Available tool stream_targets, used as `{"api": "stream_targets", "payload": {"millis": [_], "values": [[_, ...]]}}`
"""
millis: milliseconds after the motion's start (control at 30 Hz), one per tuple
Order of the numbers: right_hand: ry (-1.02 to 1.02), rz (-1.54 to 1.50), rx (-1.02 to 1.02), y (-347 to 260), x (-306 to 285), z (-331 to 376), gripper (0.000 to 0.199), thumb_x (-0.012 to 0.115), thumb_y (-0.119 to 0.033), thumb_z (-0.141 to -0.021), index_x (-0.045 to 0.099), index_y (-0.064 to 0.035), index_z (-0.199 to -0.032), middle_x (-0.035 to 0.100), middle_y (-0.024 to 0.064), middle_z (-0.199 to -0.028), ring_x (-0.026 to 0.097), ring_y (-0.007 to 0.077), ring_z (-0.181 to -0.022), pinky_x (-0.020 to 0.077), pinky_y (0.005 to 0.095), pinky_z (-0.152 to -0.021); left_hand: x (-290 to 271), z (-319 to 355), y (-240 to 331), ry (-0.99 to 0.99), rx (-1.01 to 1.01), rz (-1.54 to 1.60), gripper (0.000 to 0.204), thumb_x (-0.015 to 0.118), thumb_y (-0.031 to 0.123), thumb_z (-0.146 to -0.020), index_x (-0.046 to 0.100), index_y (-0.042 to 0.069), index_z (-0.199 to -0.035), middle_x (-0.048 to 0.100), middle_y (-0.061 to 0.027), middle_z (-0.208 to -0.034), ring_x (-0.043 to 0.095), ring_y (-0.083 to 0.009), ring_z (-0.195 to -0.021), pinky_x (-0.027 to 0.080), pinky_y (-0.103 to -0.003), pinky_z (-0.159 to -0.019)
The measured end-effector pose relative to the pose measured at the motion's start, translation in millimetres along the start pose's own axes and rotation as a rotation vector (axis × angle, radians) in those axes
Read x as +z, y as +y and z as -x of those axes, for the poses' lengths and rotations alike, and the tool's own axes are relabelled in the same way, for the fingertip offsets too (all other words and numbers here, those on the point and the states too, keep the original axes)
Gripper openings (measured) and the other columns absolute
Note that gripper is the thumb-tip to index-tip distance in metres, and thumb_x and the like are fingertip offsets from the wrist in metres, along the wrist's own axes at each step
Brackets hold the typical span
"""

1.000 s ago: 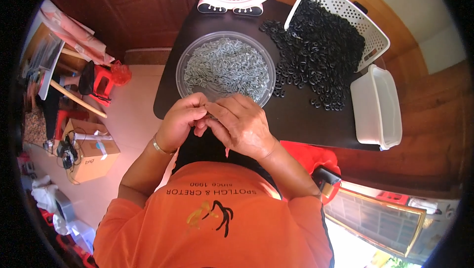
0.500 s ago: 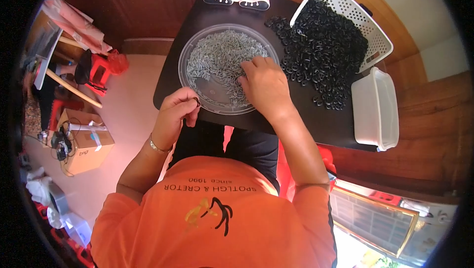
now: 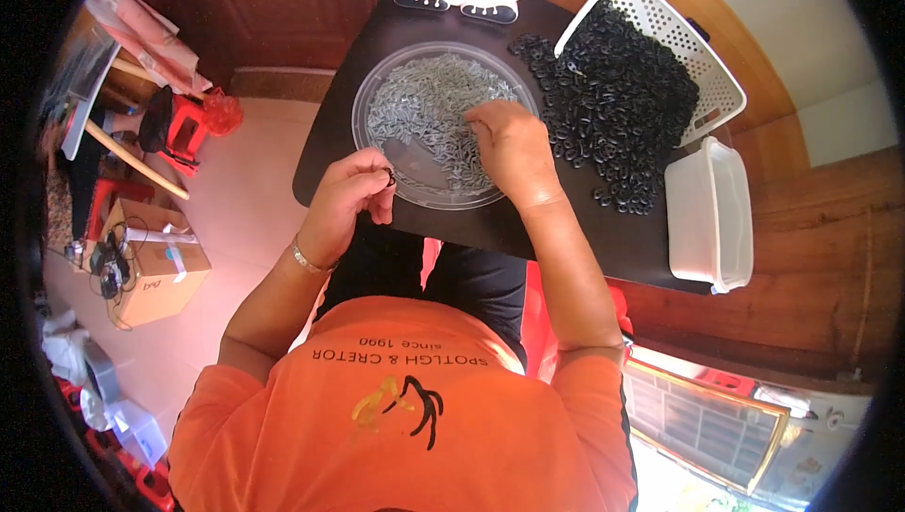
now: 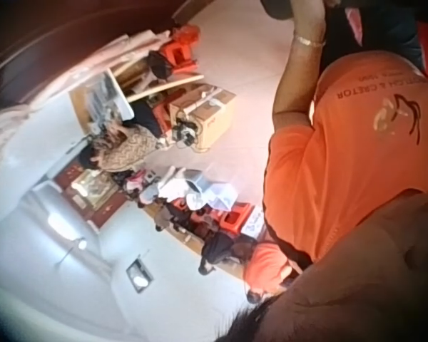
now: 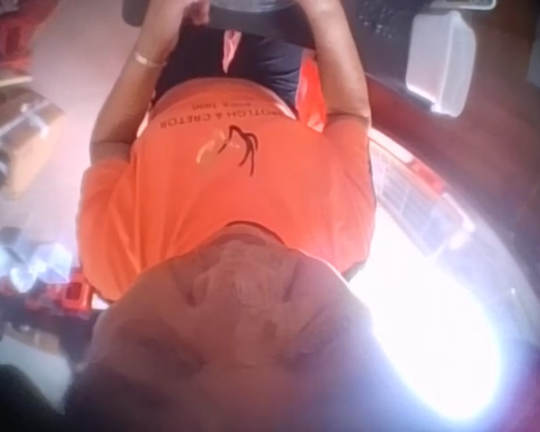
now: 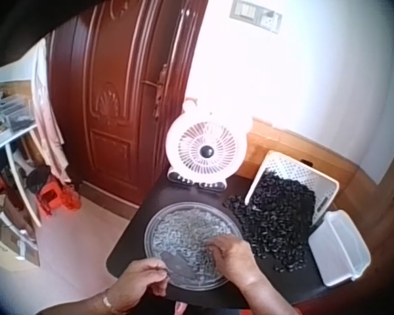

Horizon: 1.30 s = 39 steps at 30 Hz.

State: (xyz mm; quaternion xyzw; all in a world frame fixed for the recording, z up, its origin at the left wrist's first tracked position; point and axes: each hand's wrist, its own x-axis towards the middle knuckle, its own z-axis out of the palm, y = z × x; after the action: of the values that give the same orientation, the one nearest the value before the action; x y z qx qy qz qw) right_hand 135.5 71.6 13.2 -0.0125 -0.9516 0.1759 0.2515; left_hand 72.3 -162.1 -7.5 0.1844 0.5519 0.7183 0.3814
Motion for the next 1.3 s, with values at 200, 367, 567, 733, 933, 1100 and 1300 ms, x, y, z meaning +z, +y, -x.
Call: {"api": "stream_targets", "payload": {"millis": [200, 367, 567, 733, 933, 1100, 1300], "values": [[-0.131, -0.741, 0.478, 1.3, -8.8, 0.1, 0.013, 0.063, -0.003, -0.086, 0.068, 0.0004, -0.097, 0.070, 0.0068, -0.087, 0.065, 0.0127, -0.079, 0.0507, 0.0247, -0.073, 10.7, -5.3, 10.4, -0.046, 0.052, -0.038, 0.017, 0.052, 0.019, -0.090, 0.055, 0.004, -0.083, 0.056, -0.0035, -0.069, 0.053, -0.0115, -0.056, 0.042, -0.025, -0.051], [-0.168, -1.029, 0.558, -6.2, -9.4, 0.7, 0.014, 0.060, -0.006, -0.090, 0.063, 0.0034, -0.101, 0.065, 0.0037, -0.082, 0.061, 0.0114, -0.075, 0.0509, 0.0243, -0.071, 17.5, -14.6, 15.3, -0.080, 0.075, -0.086, 0.018, 0.053, 0.020, -0.091, 0.056, 0.004, -0.083, 0.056, -0.0031, -0.069, 0.053, -0.0111, -0.058, 0.042, -0.024, -0.055], [-0.189, -1.181, 0.620, -9.3, -6.9, -0.1, 0.015, 0.063, -0.014, -0.092, 0.062, 0.0007, -0.096, 0.062, 0.0031, -0.080, 0.058, 0.0102, -0.071, 0.0485, 0.0228, -0.068, 26.1, -35.0, 13.8, -0.070, 0.247, -0.369, 0.013, 0.056, 0.014, -0.091, 0.058, 0.002, -0.086, 0.057, -0.0028, -0.080, 0.053, -0.0110, -0.066, 0.042, -0.024, -0.061], [-0.232, -1.145, 0.558, -8.0, -3.9, -14.8, 0.013, 0.064, -0.011, -0.090, 0.063, 0.0011, -0.094, 0.064, 0.0024, -0.079, 0.056, 0.0080, -0.067, 0.0466, 0.0212, -0.062, 32.3, -57.4, 26.1, -0.083, 0.613, -0.671, 0.008, 0.057, 0.008, -0.090, 0.058, 0.000, -0.088, 0.055, -0.0042, -0.085, 0.051, -0.0123, -0.070, 0.042, -0.026, -0.063], [-0.249, -1.242, 0.586, 6.6, 0.6, -24.9, 0.011, 0.066, -0.012, -0.089, 0.062, -0.0014, -0.090, 0.063, 0.0016, -0.077, 0.055, 0.0077, -0.064, 0.0463, 0.0212, -0.060, 37.8, -72.2, 26.0, -0.096, 0.671, -0.606, 0.007, 0.057, 0.005, -0.089, 0.060, -0.001, -0.090, 0.056, -0.0053, -0.082, 0.053, -0.0119, -0.071, 0.043, -0.027, -0.064], [-0.318, -1.230, 0.618, 11.4, 5.4, -21.7, 0.014, 0.063, -0.017, -0.092, 0.061, -0.0034, -0.087, 0.061, 0.0014, -0.074, 0.053, 0.0078, -0.061, 0.0448, 0.0209, -0.058, 34.8, -78.3, 18.1, -0.095, 0.554, -0.459, 0.010, 0.056, 0.006, -0.089, 0.061, -0.003, -0.086, 0.058, -0.0040, -0.078, 0.054, -0.0092, -0.066, 0.045, -0.025, -0.061], [-0.405, -1.120, 0.555, 6.9, 3.3, -22.3, 0.022, 0.055, -0.021, -0.096, 0.061, -0.0038, -0.084, 0.058, 0.0010, -0.071, 0.050, 0.0072, -0.060, 0.0406, 0.0204, -0.055, 28.6, -78.8, 17.9, -0.133, 0.466, -0.437, 0.011, 0.057, 0.007, -0.089, 0.061, -0.002, -0.086, 0.059, -0.0037, -0.077, 0.054, -0.0092, -0.066, 0.045, -0.024, -0.061]]}}
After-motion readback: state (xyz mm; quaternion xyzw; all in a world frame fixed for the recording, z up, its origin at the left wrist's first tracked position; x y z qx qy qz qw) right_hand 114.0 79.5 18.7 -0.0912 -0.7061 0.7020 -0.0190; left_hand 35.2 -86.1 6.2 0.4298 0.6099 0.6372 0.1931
